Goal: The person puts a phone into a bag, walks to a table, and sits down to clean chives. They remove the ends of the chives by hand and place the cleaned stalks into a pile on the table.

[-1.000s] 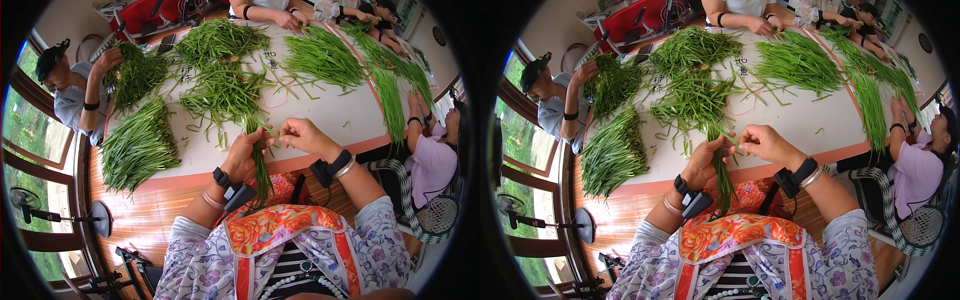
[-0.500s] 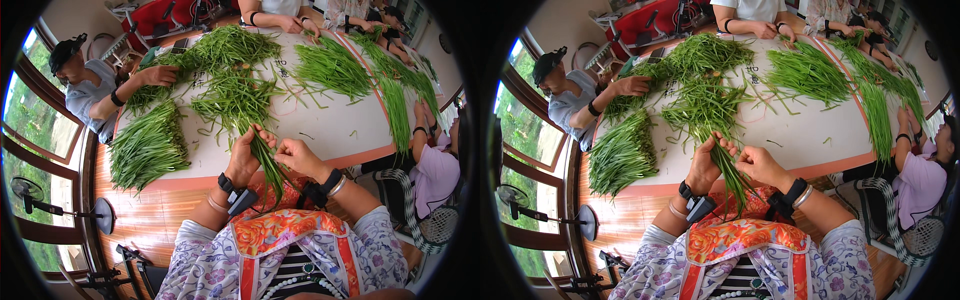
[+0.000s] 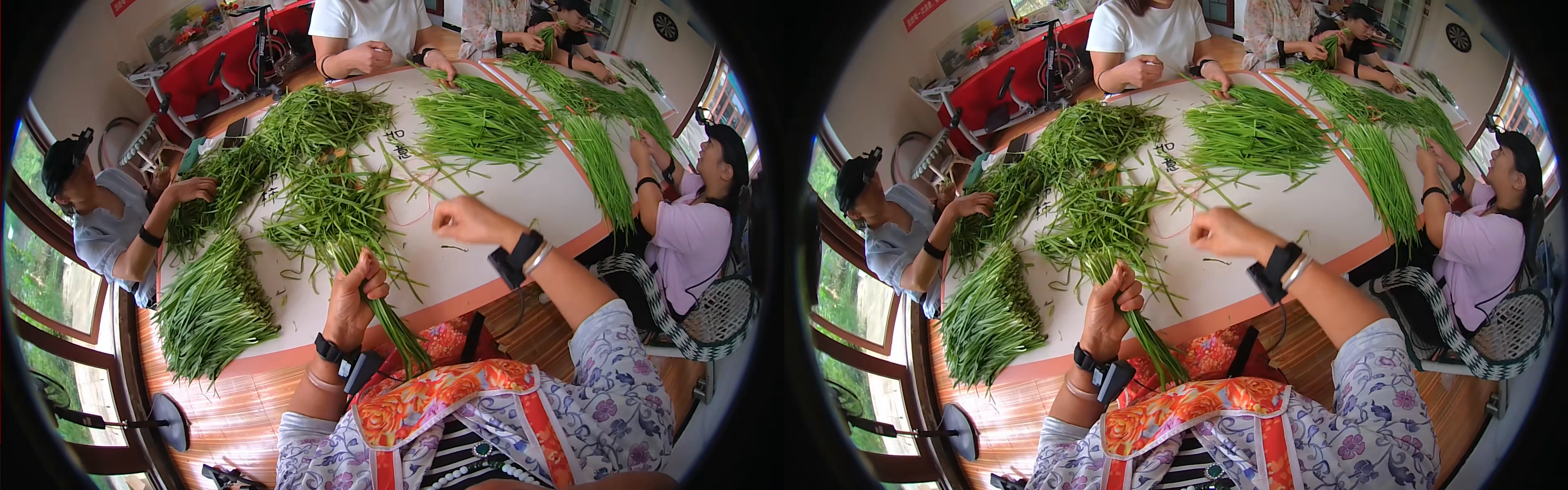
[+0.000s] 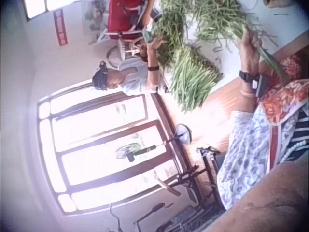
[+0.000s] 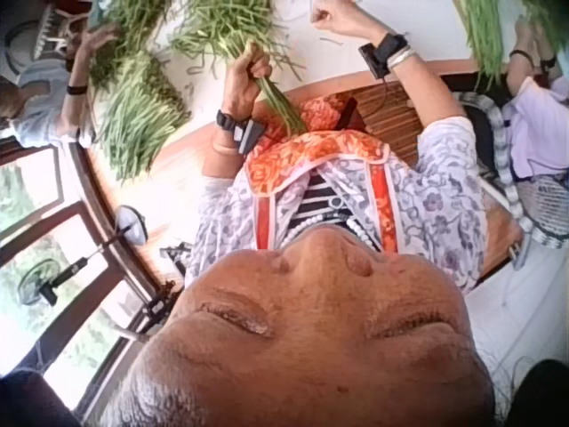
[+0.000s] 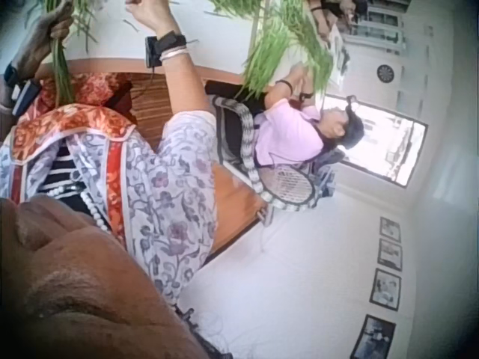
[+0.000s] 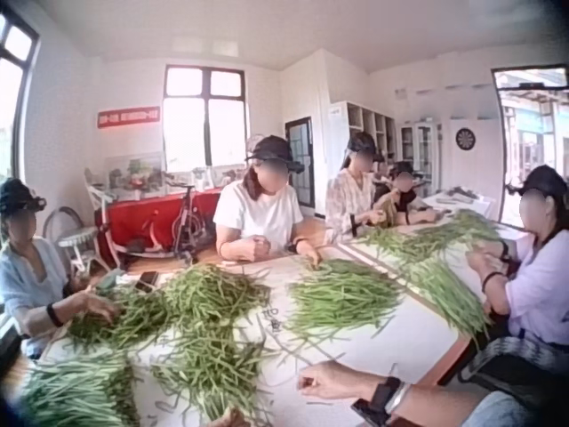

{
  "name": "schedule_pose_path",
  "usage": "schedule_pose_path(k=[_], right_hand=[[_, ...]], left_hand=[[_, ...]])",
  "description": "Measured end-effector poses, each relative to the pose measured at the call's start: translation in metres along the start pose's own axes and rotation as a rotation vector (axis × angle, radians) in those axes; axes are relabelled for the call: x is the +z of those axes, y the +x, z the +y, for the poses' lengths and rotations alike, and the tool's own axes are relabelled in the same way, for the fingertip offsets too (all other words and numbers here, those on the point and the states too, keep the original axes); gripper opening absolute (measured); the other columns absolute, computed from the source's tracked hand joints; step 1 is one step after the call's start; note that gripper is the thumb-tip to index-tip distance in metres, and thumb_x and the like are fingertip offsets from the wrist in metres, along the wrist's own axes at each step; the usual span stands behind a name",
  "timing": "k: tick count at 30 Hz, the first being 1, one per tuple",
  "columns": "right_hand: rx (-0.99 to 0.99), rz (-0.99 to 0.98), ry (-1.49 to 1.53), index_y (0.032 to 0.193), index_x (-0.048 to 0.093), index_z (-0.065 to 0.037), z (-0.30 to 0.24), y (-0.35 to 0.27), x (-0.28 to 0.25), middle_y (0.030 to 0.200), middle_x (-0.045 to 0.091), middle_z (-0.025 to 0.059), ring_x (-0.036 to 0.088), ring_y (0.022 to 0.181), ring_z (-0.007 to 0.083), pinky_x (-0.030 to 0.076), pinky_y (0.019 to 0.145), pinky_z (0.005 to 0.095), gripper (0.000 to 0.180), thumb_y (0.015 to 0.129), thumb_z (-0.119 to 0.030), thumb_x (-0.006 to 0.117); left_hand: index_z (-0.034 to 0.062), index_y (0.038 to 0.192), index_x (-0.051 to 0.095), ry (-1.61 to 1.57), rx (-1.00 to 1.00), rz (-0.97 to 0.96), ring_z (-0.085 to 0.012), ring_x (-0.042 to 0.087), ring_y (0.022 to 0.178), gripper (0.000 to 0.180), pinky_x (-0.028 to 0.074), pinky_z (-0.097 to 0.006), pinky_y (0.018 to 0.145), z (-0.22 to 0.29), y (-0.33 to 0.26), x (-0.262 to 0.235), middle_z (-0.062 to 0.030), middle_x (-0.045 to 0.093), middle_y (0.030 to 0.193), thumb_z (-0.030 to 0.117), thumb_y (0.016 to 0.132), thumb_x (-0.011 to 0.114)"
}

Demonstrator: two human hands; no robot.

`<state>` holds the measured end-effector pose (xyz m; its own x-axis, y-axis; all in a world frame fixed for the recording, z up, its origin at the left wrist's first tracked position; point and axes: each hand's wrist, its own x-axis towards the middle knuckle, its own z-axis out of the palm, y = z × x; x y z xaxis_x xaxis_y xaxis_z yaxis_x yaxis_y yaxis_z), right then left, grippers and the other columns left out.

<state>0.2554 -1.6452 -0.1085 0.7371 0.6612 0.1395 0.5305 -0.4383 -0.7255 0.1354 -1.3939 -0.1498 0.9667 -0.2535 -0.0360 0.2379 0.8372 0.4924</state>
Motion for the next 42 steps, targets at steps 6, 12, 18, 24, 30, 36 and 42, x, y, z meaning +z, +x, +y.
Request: schedule_pose_path(k=[6, 12, 18, 24, 30, 36, 42], right_hand=[[0.269, 0.231, -0.512, 0.091, 0.071, -0.004, 0.063, 0.058, -0.076, 0.088, 0.070, 0.0177, 0.067, 0.084, 0.0346, 0.053, 0.076, 0.0418, 0.014, 0.081, -0.008, 0.061], [0.361, 0.235, -0.764, 0.092, 0.067, -0.002, 0.073, 0.093, -0.070, 0.099, 0.065, 0.0190, 0.064, 0.094, 0.0364, 0.052, 0.080, 0.0448, 0.011, 0.083, -0.009, 0.064], [0.430, 0.211, -0.784, 0.087, 0.063, -0.002, 0.092, 0.100, -0.065, 0.096, 0.063, 0.0154, 0.063, 0.093, 0.0343, 0.050, 0.076, 0.0441, 0.011, 0.081, -0.010, 0.068], [0.226, 0.270, -0.369, 0.087, 0.063, -0.001, 0.095, 0.094, -0.095, 0.078, 0.065, 0.0144, 0.063, 0.074, 0.0286, 0.049, 0.066, 0.0373, 0.013, 0.081, -0.010, 0.069], [0.049, 0.341, -0.142, 0.094, 0.066, 0.003, 0.070, 0.087, -0.115, 0.070, 0.060, 0.0013, 0.052, 0.064, 0.0074, 0.045, 0.061, 0.0252, 0.017, 0.080, -0.004, 0.072], [-0.126, 0.486, -0.060, 0.097, 0.066, 0.004, 0.045, 0.093, -0.135, 0.078, 0.065, 0.0012, 0.056, 0.070, 0.0071, 0.047, 0.067, 0.0234, 0.018, 0.081, -0.002, 0.072], [-0.269, 0.620, 0.258, 0.106, 0.063, 0.001, 0.041, 0.101, -0.156, 0.086, 0.064, -0.0014, 0.058, 0.077, 0.0057, 0.046, 0.069, 0.0210, 0.015, 0.093, -0.004, 0.062]], left_hand=[[0.0069, 0.087, 0.049, 0.008, -0.117, 0.136, -0.0062, 0.028, 0.057, 0.017, 0.026, -0.020, 0.048, -0.006, 0.003, -0.010, 0.0048, 0.032, 0.069, 0.018, 0.101, 0.051], [0.0071, 0.090, 0.048, 0.032, -0.146, 0.162, -0.0063, 0.029, 0.059, 0.017, 0.028, -0.019, 0.049, -0.004, 0.000, -0.012, 0.0040, 0.033, 0.072, 0.019, 0.102, 0.049], [0.0069, 0.090, 0.049, 0.039, -0.170, 0.152, -0.0065, 0.030, 0.059, 0.017, 0.028, -0.019, 0.050, -0.005, 0.001, -0.012, 0.0041, 0.033, 0.071, 0.019, 0.101, 0.050], [0.0067, 0.089, 0.050, 0.047, -0.162, 0.165, -0.0066, 0.031, 0.060, 0.018, 0.028, -0.019, 0.050, -0.003, 0.002, -0.010, 0.0042, 0.033, 0.070, 0.019, 0.101, 0.050], [0.0064, 0.090, 0.050, 0.055, -0.155, 0.156, -0.0066, 0.031, 0.060, 0.017, 0.029, -0.020, 0.050, -0.002, -0.001, -0.011, 0.0043, 0.034, 0.070, 0.018, 0.102, 0.050], [0.0067, 0.091, 0.050, 0.070, -0.160, 0.182, -0.0066, 0.031, 0.059, 0.015, 0.028, -0.020, 0.050, -0.005, 0.000, -0.011, 0.0042, 0.034, 0.071, 0.018, 0.102, 0.049], [0.0061, 0.087, 0.051, 0.051, -0.145, 0.189, -0.0071, 0.032, 0.057, 0.017, 0.029, -0.021, 0.048, -0.003, 0.002, -0.007, 0.0040, 0.036, 0.067, 0.017, 0.100, 0.052]])
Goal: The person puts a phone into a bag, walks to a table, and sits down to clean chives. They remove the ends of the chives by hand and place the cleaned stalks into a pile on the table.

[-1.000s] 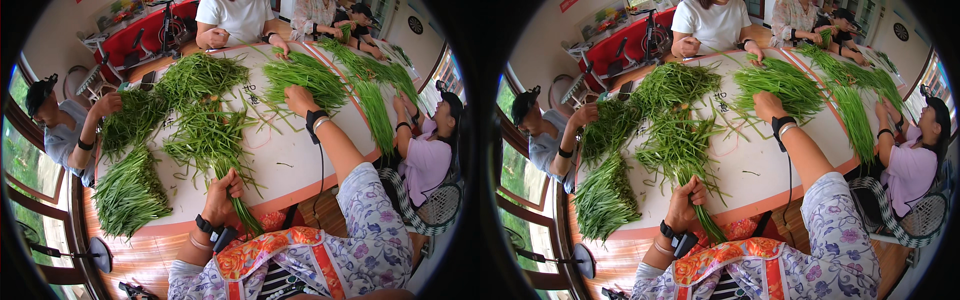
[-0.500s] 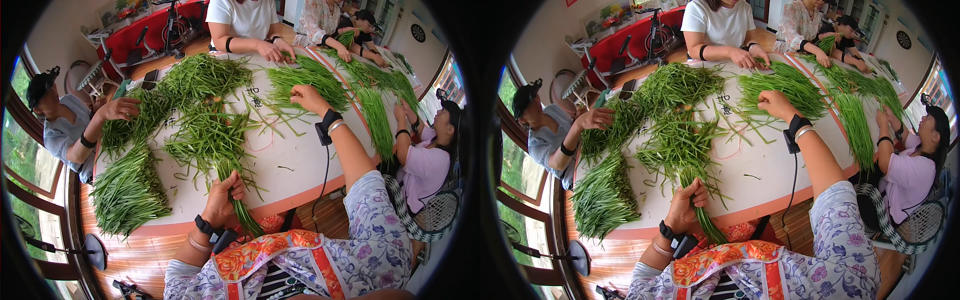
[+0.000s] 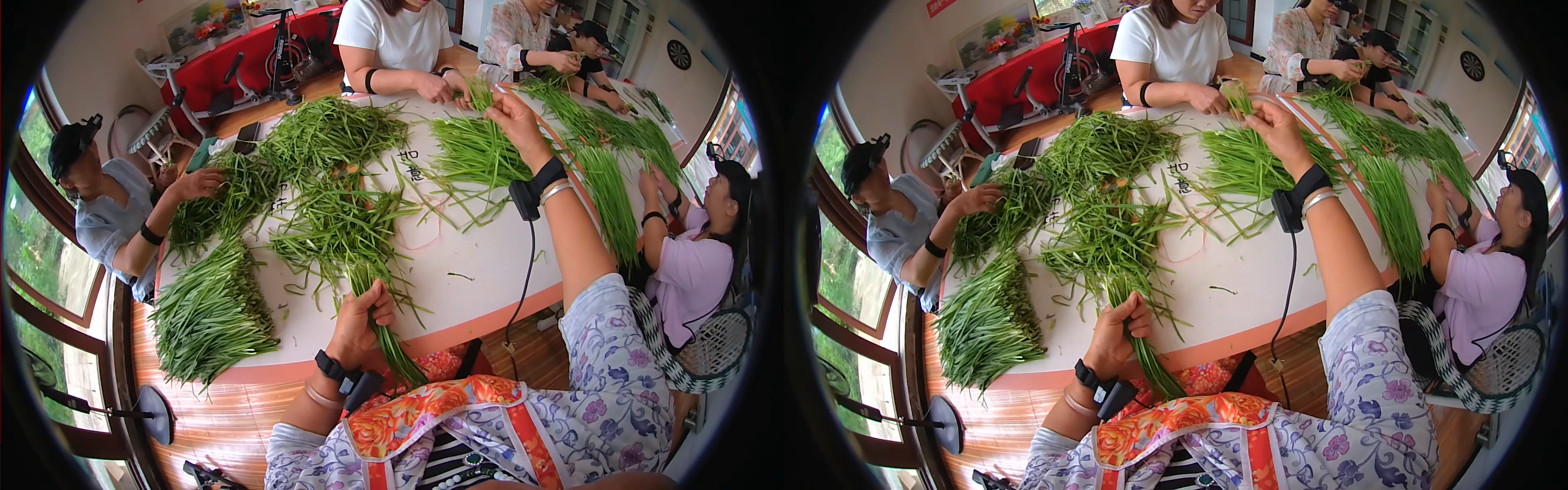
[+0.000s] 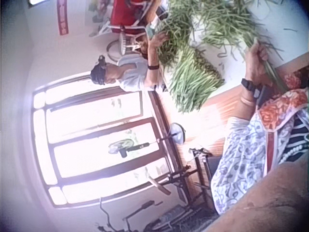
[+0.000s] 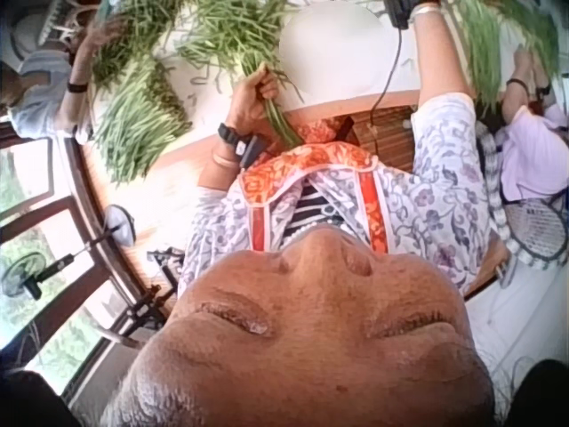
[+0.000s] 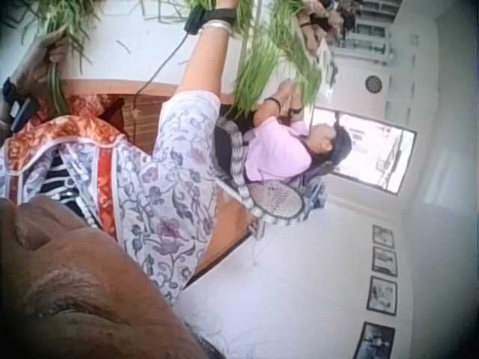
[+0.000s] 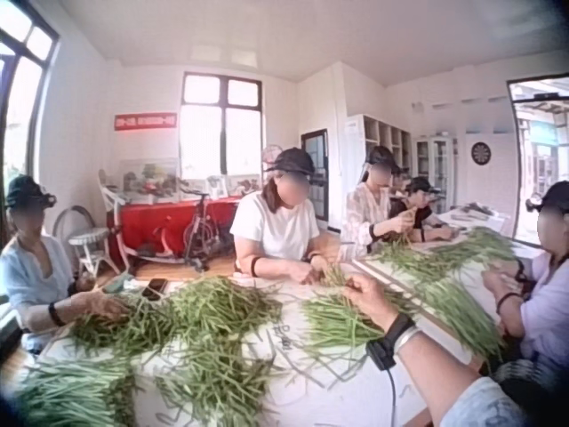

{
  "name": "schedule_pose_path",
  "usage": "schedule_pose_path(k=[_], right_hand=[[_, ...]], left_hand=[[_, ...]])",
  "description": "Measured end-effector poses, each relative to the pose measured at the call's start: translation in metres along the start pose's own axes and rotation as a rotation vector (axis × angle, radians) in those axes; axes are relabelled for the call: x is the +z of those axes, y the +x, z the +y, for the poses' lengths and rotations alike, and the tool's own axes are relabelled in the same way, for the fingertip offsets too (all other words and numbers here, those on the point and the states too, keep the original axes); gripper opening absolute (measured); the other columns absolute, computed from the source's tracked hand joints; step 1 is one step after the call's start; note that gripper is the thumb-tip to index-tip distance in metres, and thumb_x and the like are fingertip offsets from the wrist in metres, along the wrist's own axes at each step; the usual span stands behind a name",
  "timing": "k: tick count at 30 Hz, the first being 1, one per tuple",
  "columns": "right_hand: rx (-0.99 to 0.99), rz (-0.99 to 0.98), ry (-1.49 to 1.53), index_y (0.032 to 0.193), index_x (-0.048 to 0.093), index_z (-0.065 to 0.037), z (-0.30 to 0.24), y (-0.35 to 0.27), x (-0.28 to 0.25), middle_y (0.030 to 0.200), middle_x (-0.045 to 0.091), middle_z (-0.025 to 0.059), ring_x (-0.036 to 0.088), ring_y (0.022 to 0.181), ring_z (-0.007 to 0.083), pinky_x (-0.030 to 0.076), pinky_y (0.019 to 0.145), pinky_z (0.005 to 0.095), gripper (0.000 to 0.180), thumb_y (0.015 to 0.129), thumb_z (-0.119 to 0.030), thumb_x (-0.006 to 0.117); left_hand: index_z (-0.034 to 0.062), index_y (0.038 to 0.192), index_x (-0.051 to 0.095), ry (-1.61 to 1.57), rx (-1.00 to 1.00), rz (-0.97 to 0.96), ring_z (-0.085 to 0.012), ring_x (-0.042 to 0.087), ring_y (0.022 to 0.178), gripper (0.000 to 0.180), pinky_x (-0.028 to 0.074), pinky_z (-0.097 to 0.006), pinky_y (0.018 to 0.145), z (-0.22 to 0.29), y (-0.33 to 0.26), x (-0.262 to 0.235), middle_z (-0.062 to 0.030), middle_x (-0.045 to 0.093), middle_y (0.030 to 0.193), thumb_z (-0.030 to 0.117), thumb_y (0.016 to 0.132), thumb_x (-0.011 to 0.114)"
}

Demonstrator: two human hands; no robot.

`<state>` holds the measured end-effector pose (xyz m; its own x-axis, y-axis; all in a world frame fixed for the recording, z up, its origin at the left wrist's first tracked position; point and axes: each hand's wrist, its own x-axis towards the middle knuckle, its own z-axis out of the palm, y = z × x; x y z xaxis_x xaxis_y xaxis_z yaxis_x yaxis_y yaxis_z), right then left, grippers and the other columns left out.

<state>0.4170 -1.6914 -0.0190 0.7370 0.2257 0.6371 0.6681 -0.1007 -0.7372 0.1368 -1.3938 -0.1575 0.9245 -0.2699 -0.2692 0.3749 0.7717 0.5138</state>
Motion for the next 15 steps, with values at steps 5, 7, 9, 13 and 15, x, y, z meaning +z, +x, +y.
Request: schedule_pose_path(k=[5, 7, 9, 13, 15], right_hand=[[0.184, -0.041, -0.167, 0.098, 0.064, -0.001, -0.019, 0.004, -0.015, 0.084, 0.061, -0.0023, 0.053, 0.072, 0.0054, 0.042, 0.065, 0.0191, 0.011, 0.095, -0.010, 0.059], [0.185, -0.089, 0.150, 0.091, 0.062, -0.003, -0.024, -0.004, -0.010, 0.083, 0.060, -0.0024, 0.051, 0.073, 0.0049, 0.041, 0.068, 0.0191, 0.013, 0.096, -0.014, 0.058], [0.327, -0.214, 0.195, 0.086, 0.060, -0.004, -0.041, -0.019, 0.015, 0.081, 0.059, -0.0023, 0.051, 0.076, 0.0053, 0.041, 0.071, 0.0203, 0.016, 0.096, -0.016, 0.058], [0.460, -0.431, 0.318, 0.088, 0.060, -0.002, -0.071, -0.068, 0.071, 0.081, 0.059, -0.0016, 0.051, 0.075, 0.0050, 0.042, 0.071, 0.0202, 0.012, 0.095, -0.012, 0.058], [0.425, -0.556, 0.278, 0.089, 0.060, -0.001, -0.074, -0.095, 0.096, 0.081, 0.060, -0.0013, 0.052, 0.075, 0.0051, 0.043, 0.073, 0.0207, 0.010, 0.095, -0.009, 0.059]], left_hand=[[0.0064, 0.088, 0.051, 0.019, 0.002, -0.016, -0.0068, 0.032, 0.057, 0.016, 0.029, -0.021, 0.049, -0.001, -0.002, 0.000, 0.0040, 0.036, 0.068, 0.017, 0.100, 0.052], [0.0064, 0.089, 0.051, 0.017, 0.003, -0.020, -0.0066, 0.032, 0.057, 0.016, 0.029, -0.021, 0.049, -0.001, -0.004, 0.003, 0.0042, 0.035, 0.068, 0.017, 0.100, 0.052], [0.0078, 0.091, 0.050, 0.021, 0.042, -0.038, -0.0066, 0.031, 0.059, 0.015, 0.028, -0.021, 0.050, 0.001, -0.009, 0.004, 0.0045, 0.034, 0.071, 0.020, 0.100, 0.051], [0.0062, 0.115, 0.052, -0.063, 0.181, -0.069, -0.0068, 0.031, 0.060, 0.021, 0.029, -0.020, 0.053, 0.014, -0.005, 0.010, 0.0048, 0.033, 0.073, 0.017, 0.097, 0.055], [0.0047, 0.123, 0.050, -0.094, 0.238, -0.055, -0.0069, 0.031, 0.061, 0.029, 0.031, -0.020, 0.054, 0.019, -0.003, 0.021, 0.0048, 0.034, 0.073, 0.015, 0.097, 0.056]])
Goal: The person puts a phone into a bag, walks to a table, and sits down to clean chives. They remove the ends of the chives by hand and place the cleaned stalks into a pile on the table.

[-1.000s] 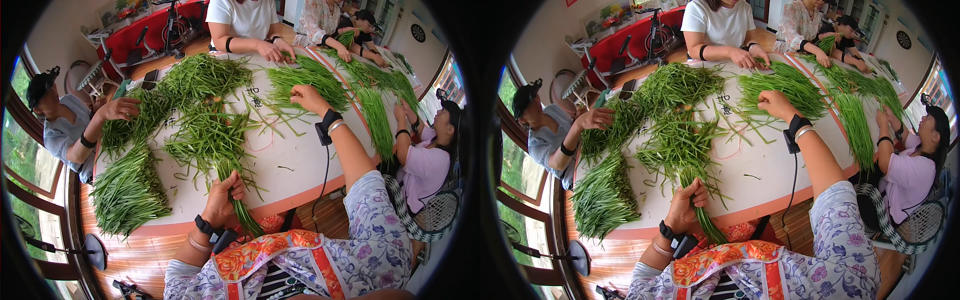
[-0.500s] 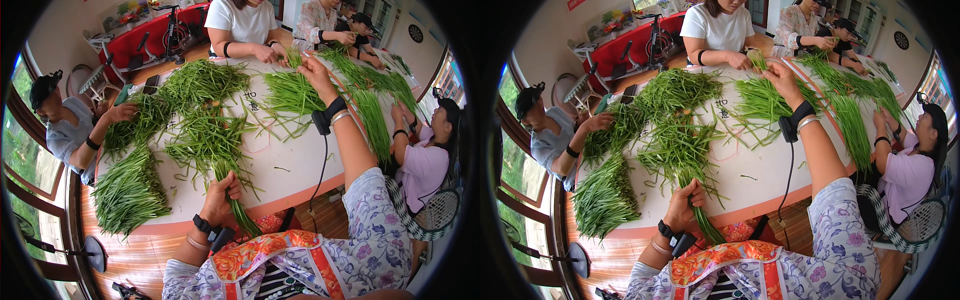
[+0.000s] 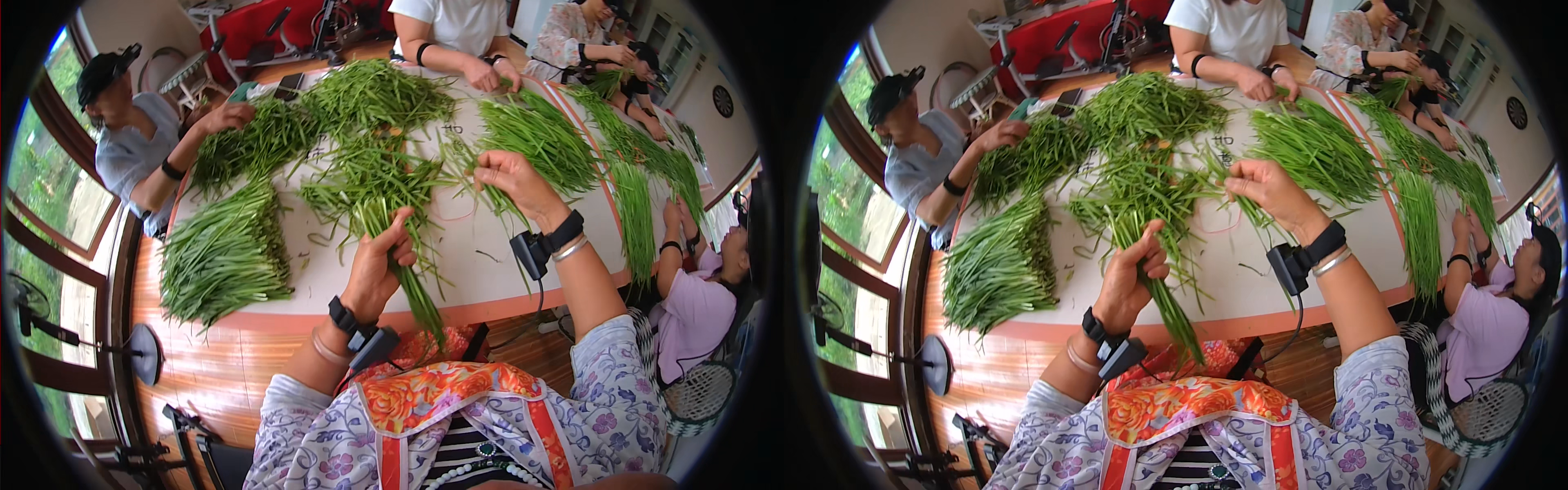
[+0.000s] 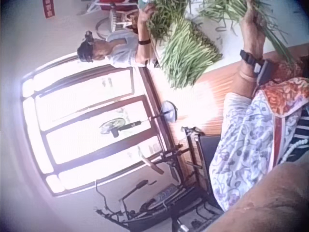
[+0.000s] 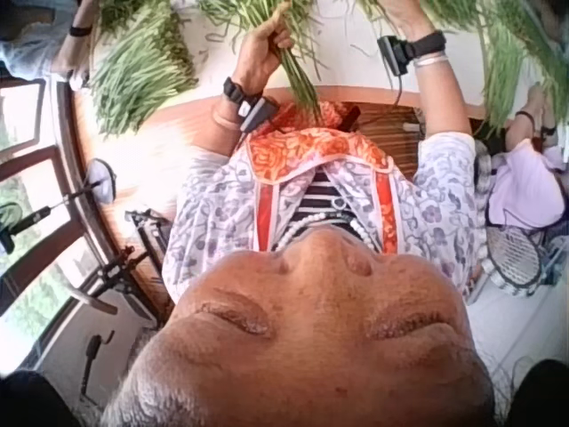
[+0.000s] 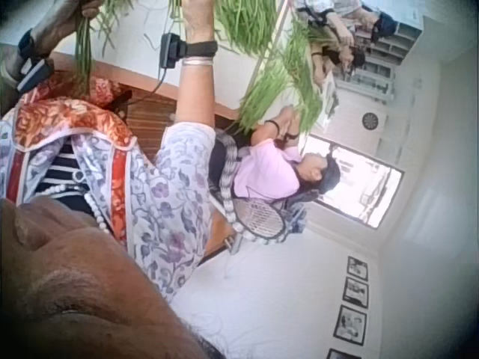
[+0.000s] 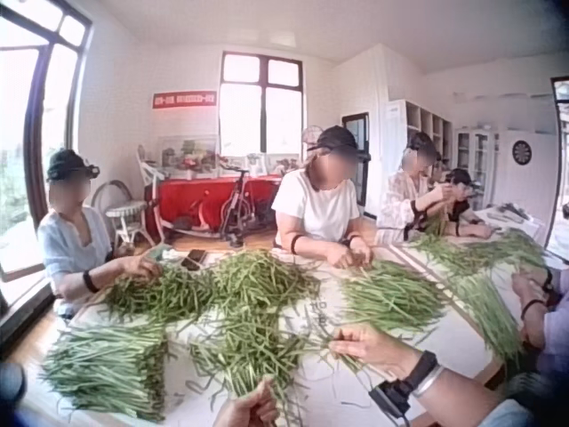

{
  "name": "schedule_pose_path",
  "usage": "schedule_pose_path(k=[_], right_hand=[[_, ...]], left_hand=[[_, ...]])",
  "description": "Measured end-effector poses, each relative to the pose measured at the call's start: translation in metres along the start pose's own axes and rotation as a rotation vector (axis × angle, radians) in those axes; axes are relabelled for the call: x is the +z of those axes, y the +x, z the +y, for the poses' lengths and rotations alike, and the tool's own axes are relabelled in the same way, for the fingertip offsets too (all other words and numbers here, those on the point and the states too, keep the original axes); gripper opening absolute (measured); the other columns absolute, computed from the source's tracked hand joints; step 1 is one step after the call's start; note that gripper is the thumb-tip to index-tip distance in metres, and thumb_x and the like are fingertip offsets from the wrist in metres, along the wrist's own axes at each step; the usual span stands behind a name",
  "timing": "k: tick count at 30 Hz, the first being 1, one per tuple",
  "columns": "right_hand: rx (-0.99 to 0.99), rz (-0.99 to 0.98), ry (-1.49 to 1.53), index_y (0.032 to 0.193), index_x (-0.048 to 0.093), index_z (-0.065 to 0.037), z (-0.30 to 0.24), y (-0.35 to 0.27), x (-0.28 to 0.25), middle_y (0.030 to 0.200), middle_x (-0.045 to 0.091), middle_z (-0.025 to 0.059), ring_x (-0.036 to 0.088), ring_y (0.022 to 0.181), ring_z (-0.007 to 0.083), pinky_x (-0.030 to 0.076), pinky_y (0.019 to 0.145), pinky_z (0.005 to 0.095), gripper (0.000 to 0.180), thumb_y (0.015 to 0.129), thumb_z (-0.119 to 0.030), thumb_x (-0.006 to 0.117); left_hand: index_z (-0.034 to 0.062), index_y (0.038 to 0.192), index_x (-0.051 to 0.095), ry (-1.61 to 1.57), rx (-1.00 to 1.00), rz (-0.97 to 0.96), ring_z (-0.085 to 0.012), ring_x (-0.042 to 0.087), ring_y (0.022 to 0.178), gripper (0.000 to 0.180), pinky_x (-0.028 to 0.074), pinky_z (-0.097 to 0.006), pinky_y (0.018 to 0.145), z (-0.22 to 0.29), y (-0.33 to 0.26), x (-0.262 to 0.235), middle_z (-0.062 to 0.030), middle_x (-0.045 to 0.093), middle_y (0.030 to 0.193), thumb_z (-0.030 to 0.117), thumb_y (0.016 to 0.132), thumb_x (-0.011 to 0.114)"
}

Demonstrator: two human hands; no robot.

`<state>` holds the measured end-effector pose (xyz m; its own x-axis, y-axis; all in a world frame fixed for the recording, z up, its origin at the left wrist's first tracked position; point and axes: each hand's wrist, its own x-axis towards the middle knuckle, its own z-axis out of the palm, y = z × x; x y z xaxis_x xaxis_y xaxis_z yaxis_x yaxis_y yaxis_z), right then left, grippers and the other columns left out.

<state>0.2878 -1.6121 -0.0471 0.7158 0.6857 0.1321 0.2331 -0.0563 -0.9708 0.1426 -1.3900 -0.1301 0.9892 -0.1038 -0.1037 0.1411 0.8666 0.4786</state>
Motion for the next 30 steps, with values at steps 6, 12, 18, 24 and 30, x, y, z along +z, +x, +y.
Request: schedule_pose_path(k=[6, 12, 18, 24, 30], right_hand=[[0.039, -0.096, -0.005, 0.090, 0.063, 0.001, 0.027, 0.000, 0.061, 0.075, 0.058, -0.0036, 0.050, 0.070, 0.0035, 0.041, 0.065, 0.0199, 0.009, 0.093, -0.008, 0.063], [0.027, -0.075, -0.111, 0.091, 0.065, 0.002, 0.019, -0.003, 0.094, 0.072, 0.057, -0.0046, 0.049, 0.065, 0.0027, 0.041, 0.059, 0.0205, 0.010, 0.091, -0.008, 0.065], [-0.006, -0.056, -0.089, 0.092, 0.065, 0.002, 0.015, -0.003, 0.116, 0.077, 0.062, -0.0025, 0.054, 0.069, 0.0037, 0.044, 0.063, 0.0208, 0.011, 0.092, -0.009, 0.064], [0.018, 0.012, -0.108, 0.088, 0.064, -0.001, 0.025, 0.005, 0.122, 0.080, 0.062, -0.0033, 0.053, 0.073, 0.0036, 0.043, 0.067, 0.0198, 0.008, 0.093, -0.006, 0.062], [0.000, -0.012, -0.107, 0.085, 0.064, 0.000, 0.013, 0.009, 0.150, 0.076, 0.060, -0.0036, 0.051, 0.070, 0.0039, 0.042, 0.064, 0.0206, 0.007, 0.092, -0.004, 0.063]], left_hand=[[0.0035, 0.117, 0.055, 0.027, 0.118, 0.089, -0.0060, 0.035, 0.061, 0.024, 0.034, -0.021, 0.055, 0.006, 0.000, 0.005, 0.0047, 0.040, 0.072, 0.015, 0.097, 0.059], [0.0042, 0.107, 0.060, 0.007, 0.144, 0.175, -0.0061, 0.038, 0.060, 0.015, 0.036, -0.021, 0.054, 0.003, -0.011, -0.008, 0.0037, 0.047, 0.075, 0.013, 0.095, 0.062], [0.0063, 0.107, 0.061, 0.034, 0.201, 0.226, -0.0070, 0.045, 0.065, 0.013, 0.039, -0.021, 0.055, 0.009, -0.022, -0.011, 0.0021, 0.056, 0.084, 0.015, 0.097, 0.059], [0.0068, 0.105, 0.061, 0.028, 0.298, 0.256, -0.0057, 0.048, 0.067, 0.015, 0.039, -0.020, 0.054, 0.024, -0.031, -0.017, 0.0023, 0.057, 0.077, 0.020, 0.098, 0.058], [0.0082, 0.106, 0.059, 0.166, 0.350, 0.186, -0.0057, 0.044, 0.070, 0.013, 0.036, -0.021, 0.057, 0.021, -0.042, -0.012, 0.0029, 0.054, 0.082, 0.017, 0.096, 0.061]])
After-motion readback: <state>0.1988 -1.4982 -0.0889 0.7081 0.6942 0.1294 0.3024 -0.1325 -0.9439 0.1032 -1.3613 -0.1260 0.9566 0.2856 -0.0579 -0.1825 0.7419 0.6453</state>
